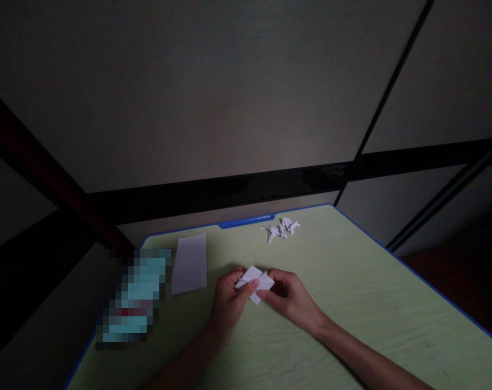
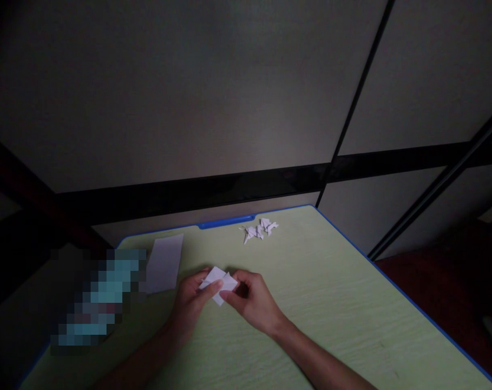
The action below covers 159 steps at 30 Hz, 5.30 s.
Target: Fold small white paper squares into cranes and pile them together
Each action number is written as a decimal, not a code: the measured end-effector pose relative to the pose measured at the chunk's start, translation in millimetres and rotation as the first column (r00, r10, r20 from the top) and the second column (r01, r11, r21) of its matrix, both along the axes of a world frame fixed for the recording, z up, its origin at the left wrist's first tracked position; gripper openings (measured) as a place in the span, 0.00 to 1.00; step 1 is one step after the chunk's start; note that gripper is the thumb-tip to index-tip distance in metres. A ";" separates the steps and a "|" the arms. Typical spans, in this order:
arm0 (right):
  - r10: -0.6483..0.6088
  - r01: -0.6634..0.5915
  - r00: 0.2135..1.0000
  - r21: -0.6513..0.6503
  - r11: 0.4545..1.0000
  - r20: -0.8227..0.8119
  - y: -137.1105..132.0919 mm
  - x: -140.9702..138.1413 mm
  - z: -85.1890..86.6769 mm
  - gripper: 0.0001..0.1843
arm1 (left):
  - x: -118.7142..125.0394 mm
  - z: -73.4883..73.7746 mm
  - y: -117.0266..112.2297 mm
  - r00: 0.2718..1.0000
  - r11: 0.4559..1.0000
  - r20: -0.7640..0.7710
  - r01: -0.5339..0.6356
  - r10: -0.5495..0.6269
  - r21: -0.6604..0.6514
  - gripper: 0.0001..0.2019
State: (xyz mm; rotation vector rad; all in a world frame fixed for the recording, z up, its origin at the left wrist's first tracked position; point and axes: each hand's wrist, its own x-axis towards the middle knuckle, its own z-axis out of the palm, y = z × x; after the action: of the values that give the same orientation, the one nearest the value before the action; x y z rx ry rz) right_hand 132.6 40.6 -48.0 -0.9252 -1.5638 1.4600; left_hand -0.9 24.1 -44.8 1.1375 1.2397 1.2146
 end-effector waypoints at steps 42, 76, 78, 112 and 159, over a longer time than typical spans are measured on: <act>-0.051 0.003 0.959 -0.169 0.986 -0.280 5.9 7.1 5.1 0.20 | -12.3 3.9 6.4 0.987 0.986 0.024 0.158 -0.159 0.055 0.07; -0.082 0.057 0.974 -0.121 0.991 -0.210 6.4 2.3 1.1 0.13 | -5.9 -3.0 3.0 0.984 0.973 -0.179 0.040 0.001 0.226 0.02; -0.101 0.082 0.980 -0.112 0.990 -0.173 6.5 2.1 -0.1 0.13 | -5.7 -3.7 2.6 0.982 0.974 -0.190 0.050 -0.008 0.221 0.02; -0.104 0.089 0.978 -0.091 0.992 -0.178 2.4 0.6 -0.3 0.14 | -1.3 3.0 2.6 0.999 0.999 0.007 -0.036 0.037 -0.005 0.03; 0.090 -0.128 0.948 -0.107 0.986 -0.307 2.7 5.9 1.6 0.27 | -6.6 7.1 -2.0 0.955 0.955 0.009 0.295 -0.295 -0.003 0.12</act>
State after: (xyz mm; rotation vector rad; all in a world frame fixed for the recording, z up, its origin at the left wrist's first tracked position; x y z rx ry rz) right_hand 138.6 43.3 -46.5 -0.6555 -1.3266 1.7064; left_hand -7.5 22.1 -37.7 1.2623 1.0212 0.9894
